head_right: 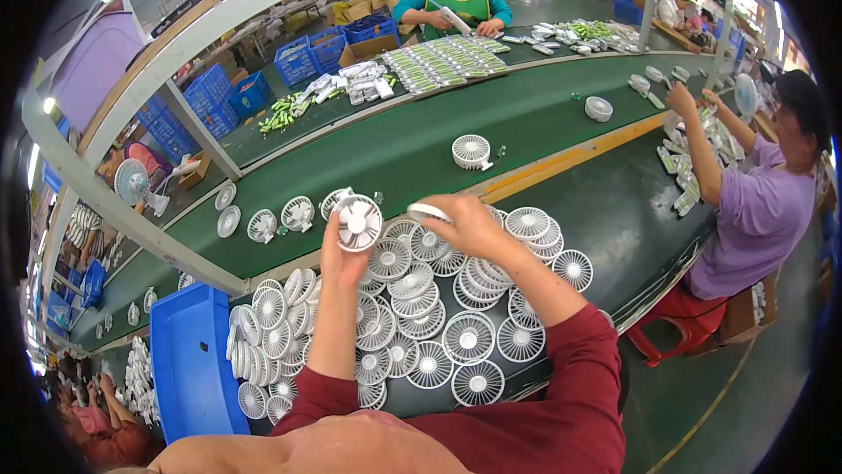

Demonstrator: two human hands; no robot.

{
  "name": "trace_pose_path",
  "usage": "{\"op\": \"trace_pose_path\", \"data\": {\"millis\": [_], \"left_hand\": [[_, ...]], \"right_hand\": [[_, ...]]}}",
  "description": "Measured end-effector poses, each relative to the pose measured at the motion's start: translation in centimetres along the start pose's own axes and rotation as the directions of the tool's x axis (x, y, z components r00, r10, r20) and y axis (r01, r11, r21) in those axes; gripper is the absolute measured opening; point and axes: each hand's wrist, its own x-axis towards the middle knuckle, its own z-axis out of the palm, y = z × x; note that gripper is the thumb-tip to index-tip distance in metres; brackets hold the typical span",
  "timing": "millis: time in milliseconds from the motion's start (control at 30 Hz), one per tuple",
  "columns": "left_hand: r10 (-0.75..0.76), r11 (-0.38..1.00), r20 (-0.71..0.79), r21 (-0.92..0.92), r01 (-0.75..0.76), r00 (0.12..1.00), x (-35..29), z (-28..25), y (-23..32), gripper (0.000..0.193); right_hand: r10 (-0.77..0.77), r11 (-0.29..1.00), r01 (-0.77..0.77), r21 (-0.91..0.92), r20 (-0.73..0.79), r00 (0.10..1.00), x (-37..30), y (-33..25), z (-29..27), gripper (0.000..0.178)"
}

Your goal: The person assembles small fans by picking up fan motor bases and grilles, pressing the grilles onto the fan bodies by hand, and placing the assembled fan units onto the conveyor belt.

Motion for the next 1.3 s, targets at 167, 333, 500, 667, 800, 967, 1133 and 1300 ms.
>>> {"op": "trace_pose_path", "data": {"millis": [167,333,500,667,800,967,1133,1300], "left_hand": [[-0.089,0.992,0.132,-0.078,0.099,0.987,-4.0,0.4,0.0,0.047],[-0.139,0.982,0.153,-0.106,0.156,0.978,-5.3,0.2,0.6,0.040],[-0.104,0.981,0.157,-0.147,0.127,0.982,-6.0,-1.1,2.0,0.039],[-0.048,0.992,0.143,-0.105,0.063,0.989,-6.4,-0.7,3.3,0.041],[0.192,0.981,-0.042,0.026,-0.191,0.981,-6.7,-0.9,3.6,0.035],[0.643,0.576,0.142,0.558,-0.597,0.753,-7.2,-0.1,2.0,0.022],[0.781,0.158,0.370,0.662,-0.733,0.503,-7.5,0.1,1.9,0.024],[0.765,0.167,0.376,0.668,-0.725,0.523,-6.5,-0.7,1.3,0.030]], "right_hand": [[0.130,0.822,-0.092,0.561,-0.028,0.991,1.7,-4.4,3.0,0.032],[-0.213,0.968,0.238,0.079,-0.243,0.946,2.6,-5.4,7.1,0.034],[-0.360,0.916,0.364,-0.166,0.055,0.931,2.9,-6.2,8.9,0.065],[-0.322,0.920,0.356,-0.161,0.205,0.924,2.9,-5.9,10.7,0.092],[-0.277,0.959,0.282,-0.027,0.117,0.954,3.3,-6.5,12.7,0.096],[-0.003,0.771,-0.100,0.629,0.162,0.987,3.2,-6.1,16.2,0.062],[0.050,0.618,-0.232,0.751,0.257,0.965,4.0,-8.0,16.3,0.054],[0.105,0.564,-0.299,0.770,0.292,0.951,4.4,-6.8,16.4,0.055]]}}
